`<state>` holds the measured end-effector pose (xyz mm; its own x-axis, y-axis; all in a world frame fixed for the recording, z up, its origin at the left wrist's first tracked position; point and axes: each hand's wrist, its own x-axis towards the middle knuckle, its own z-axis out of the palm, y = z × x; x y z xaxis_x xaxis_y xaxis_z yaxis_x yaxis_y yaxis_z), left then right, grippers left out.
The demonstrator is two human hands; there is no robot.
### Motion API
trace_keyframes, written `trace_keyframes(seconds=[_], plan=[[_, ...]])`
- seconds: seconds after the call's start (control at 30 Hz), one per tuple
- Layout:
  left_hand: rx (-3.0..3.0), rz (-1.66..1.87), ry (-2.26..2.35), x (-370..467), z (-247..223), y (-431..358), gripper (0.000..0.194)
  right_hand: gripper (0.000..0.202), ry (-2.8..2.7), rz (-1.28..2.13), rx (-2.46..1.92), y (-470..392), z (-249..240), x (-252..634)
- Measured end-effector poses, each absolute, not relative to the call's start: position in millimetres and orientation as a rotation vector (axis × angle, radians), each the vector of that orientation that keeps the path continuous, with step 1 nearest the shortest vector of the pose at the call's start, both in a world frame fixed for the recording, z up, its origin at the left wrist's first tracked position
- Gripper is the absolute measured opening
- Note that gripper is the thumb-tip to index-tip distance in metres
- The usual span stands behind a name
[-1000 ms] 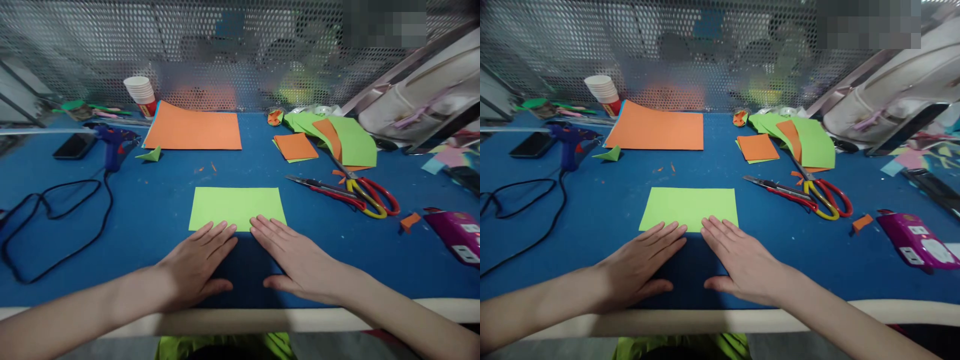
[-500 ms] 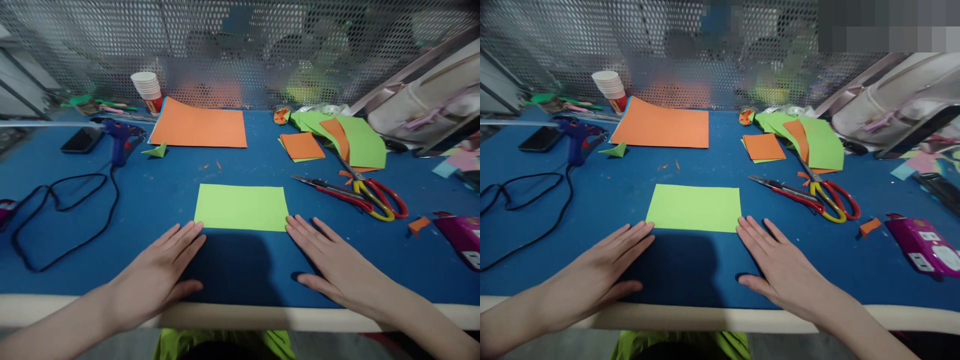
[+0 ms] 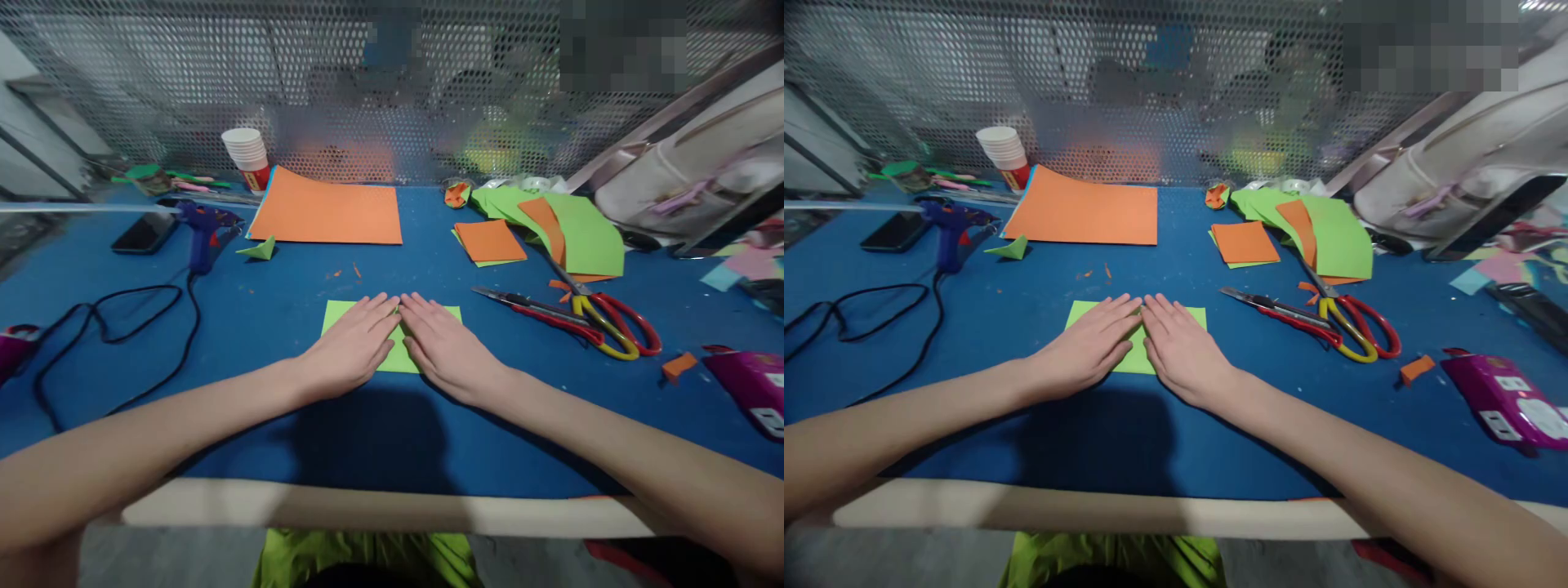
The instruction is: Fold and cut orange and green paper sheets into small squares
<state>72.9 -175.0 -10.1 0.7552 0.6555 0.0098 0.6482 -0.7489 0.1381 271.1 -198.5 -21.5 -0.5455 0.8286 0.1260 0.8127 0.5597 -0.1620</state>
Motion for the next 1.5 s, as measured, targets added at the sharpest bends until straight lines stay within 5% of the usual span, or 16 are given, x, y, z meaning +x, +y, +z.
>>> trace_keyframes(seconds=[0.53,0.9,1.27,1.5], plan=[[2.725,-0.098,1.367,33.1,-26.0,-168.0,0.083,0.082,-2.639,0.215,-1.662,-203.3,-30.6,296.8],[2.723,-0.045,1.455,14.4,-27.3,-170.0,0.088,0.082,-2.715,0.217,-1.470,-208.5,-24.3,287.1],[2.563,0.174,1.430,16.5,-11.1,-162.4,0.061,0.054,-2.540,0.079,-1.567,-190.5,-14.4,311.9],[2.470,0.405,1.358,21.6,-5.0,-164.3,0.048,0.048,-2.379,0.570,-1.659,-188.7,4.7,317.8]])
